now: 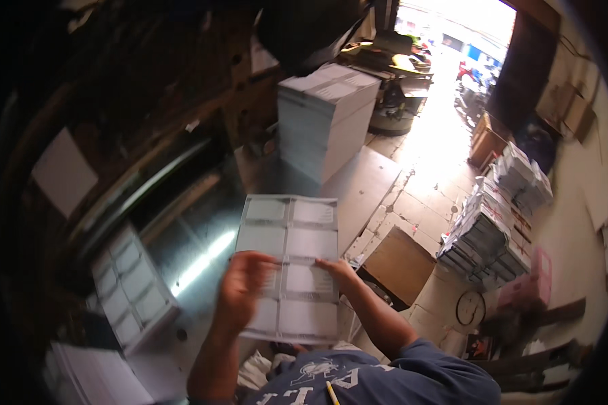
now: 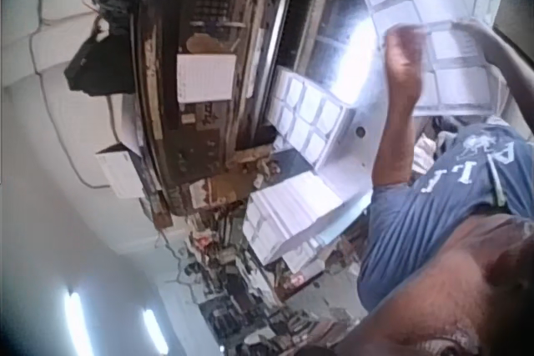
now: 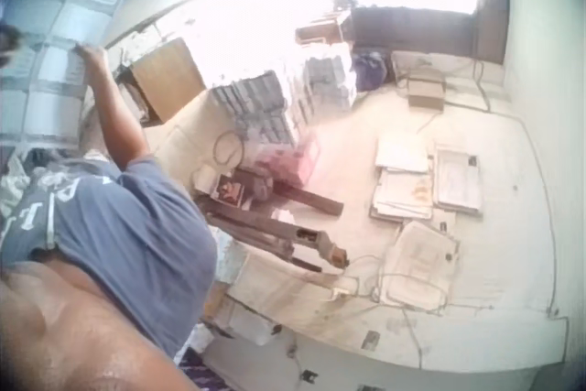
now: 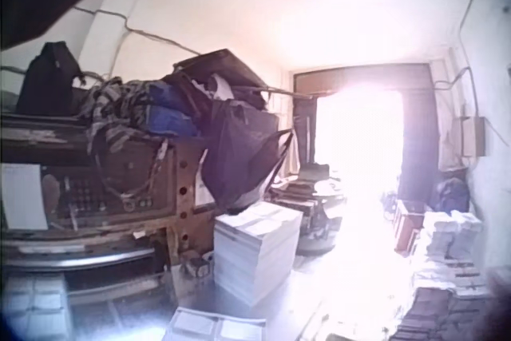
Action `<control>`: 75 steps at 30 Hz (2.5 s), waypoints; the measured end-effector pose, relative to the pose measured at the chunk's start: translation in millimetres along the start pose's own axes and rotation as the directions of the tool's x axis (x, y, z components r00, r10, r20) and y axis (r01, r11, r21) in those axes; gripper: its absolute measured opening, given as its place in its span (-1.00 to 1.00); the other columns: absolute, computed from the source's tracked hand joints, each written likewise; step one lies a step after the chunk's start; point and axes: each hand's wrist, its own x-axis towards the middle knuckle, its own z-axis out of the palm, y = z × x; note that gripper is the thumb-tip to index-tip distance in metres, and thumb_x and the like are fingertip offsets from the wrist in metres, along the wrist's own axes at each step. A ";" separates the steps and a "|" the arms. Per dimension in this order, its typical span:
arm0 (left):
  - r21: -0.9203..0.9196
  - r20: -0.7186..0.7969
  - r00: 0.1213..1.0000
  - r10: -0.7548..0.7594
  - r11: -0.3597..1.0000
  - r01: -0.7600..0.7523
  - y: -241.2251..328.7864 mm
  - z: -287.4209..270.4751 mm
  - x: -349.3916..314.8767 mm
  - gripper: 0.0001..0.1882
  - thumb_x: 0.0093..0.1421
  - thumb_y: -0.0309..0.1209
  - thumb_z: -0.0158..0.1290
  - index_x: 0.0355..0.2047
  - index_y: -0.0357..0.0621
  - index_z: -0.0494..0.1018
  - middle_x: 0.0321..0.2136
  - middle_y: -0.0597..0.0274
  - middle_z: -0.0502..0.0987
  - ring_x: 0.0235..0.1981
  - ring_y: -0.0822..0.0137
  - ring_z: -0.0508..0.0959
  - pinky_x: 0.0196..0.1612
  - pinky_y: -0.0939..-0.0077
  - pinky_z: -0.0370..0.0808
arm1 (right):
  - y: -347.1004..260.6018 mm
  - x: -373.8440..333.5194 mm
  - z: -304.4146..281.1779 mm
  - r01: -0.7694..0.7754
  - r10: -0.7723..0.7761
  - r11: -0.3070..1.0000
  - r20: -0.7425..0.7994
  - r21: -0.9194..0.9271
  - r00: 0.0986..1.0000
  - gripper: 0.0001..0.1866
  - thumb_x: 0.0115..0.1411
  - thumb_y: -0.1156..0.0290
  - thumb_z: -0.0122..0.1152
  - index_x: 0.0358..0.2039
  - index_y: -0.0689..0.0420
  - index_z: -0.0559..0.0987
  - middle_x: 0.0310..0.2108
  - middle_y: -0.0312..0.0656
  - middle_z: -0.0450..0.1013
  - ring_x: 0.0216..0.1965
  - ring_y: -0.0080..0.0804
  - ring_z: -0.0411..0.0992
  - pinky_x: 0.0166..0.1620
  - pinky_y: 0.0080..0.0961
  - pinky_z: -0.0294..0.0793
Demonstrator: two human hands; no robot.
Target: The person picks up a stack of printed paper, fans through the sheets by hand, and taps the stack against the surface of a machine to align the edges.
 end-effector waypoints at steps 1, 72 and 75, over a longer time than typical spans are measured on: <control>-0.005 0.322 0.945 -0.051 0.998 0.056 18.8 35.3 -16.3 -0.75 0.27 -0.31 0.06 -0.18 -0.23 0.38 -0.24 0.20 0.52 -0.19 0.43 0.50 -0.07 0.44 0.46 | 4.4 0.5 -8.3 0.005 -0.006 0.999 0.018 0.043 1.000 -0.62 0.12 0.23 0.32 -0.23 0.32 0.59 -0.37 -0.12 0.54 -0.42 -0.35 0.51 -0.38 -0.40 0.51; -0.481 -0.406 0.758 -0.511 0.825 0.298 -189.2 -230.3 -81.4 -0.46 0.09 -0.40 0.19 0.06 -0.25 0.30 -0.10 0.07 0.49 -0.09 0.11 0.52 -0.01 0.20 0.49 | -88.7 145.4 -6.2 0.254 0.103 0.680 0.433 -0.688 0.896 -0.24 -0.02 0.14 0.40 0.18 0.04 0.31 0.01 -0.11 0.41 0.04 -0.21 0.34 0.01 -0.21 0.39; -0.555 -0.400 0.656 -0.640 0.739 0.383 -193.5 -246.3 -75.0 -0.49 0.08 -0.31 0.21 0.01 -0.26 0.37 -0.16 0.07 0.53 -0.14 0.12 0.56 -0.02 0.19 0.51 | -92.3 153.5 -3.6 0.155 0.129 0.569 0.274 -0.808 0.953 -0.23 -0.05 0.11 0.41 0.18 -0.05 0.33 0.00 -0.14 0.40 0.06 -0.21 0.29 -0.01 -0.14 0.39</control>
